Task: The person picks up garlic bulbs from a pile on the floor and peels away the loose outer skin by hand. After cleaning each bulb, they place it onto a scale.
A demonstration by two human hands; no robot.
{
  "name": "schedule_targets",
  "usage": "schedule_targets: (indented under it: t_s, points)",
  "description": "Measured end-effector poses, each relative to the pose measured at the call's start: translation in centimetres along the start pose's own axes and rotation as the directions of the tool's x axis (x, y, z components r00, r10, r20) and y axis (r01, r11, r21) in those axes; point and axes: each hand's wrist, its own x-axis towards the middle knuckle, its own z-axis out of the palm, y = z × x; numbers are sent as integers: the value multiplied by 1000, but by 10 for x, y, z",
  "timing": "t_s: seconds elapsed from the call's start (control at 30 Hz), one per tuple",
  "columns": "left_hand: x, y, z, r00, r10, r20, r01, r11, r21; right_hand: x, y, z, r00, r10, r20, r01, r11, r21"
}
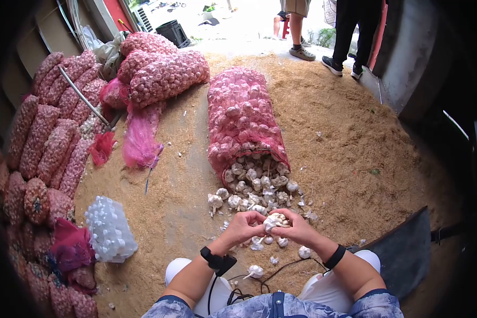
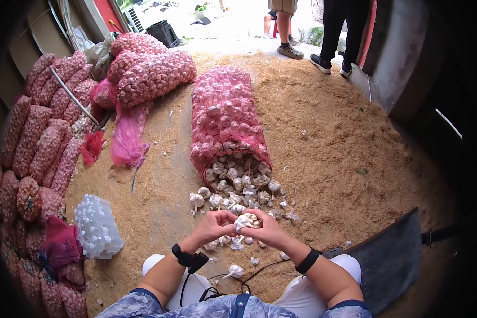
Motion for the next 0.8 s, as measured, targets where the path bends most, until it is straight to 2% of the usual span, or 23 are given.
schedule_targets:
  t_s: [0.07, 0.13, 0.17, 0.23, 0.33, 0.37, 0.4, 0.47, 0.5, 0.57, 0.6, 0.67, 0.8]
  points:
    - [-1, 4, -1, 1000, -7, 20, 9, 998, -56, 0, -4, -2, 999, 48, 20, -50, 997, 66]
    - [1, -1, -3, 999, -19, 41, 27, 981, -192, 0, -5, -4, 993, 83, 87, -99, 975, 197]
    - [3, -4, -6, 999, -18, 41, 26, 981, -192, 0, -7, -4, 993, 82, 86, -98, 976, 197]
    - [3, -8, -8, 999, 37, 27, -26, 940, -339, -4, -16, -3, 985, 63, 160, -119, 922, 370]
    - [1, 1, -4, 1000, -10, 19, 16, 930, -368, -4, -17, 1, 996, 13, 83, -33, 968, 249]
    - [-1, 7, -4, 998, -40, 44, 54, 921, -385, -4, -17, 3, 1000, 14, 13, -16, 984, 177]
    - [-2, 10, -1, 997, -38, 62, 57, 939, -340, -4, -12, 4, 998, -24, -54, 29, 995, 92]
    - [-2, 11, 8, 997, -78, 21, 80, 985, -150, -1, 3, 7, 978, -189, -91, 182, 980, -77]
    - [-1, 8, 9, 997, -78, 20, 81, 985, -150, -3, -1, 8, 978, -189, -91, 182, 980, -76]
    - [1, -2, 10, 1000, -1, 0, 1, 989, -147, -9, -14, 10, 990, -111, -89, 84, 961, -264]
    - [2, -4, 7, 1000, -1, 1, 1, 989, -147, -7, -12, 10, 990, -111, -90, 83, 961, -264]
    - [3, -9, -1, 1000, 8, 22, -1, 951, -310, -3, -6, 10, 993, -89, -76, 93, 995, 47]
    - [0, -3, 2, 1000, -1, 8, 4, 941, -339, -2, -1, 13, 988, -137, -75, 146, 979, 141]
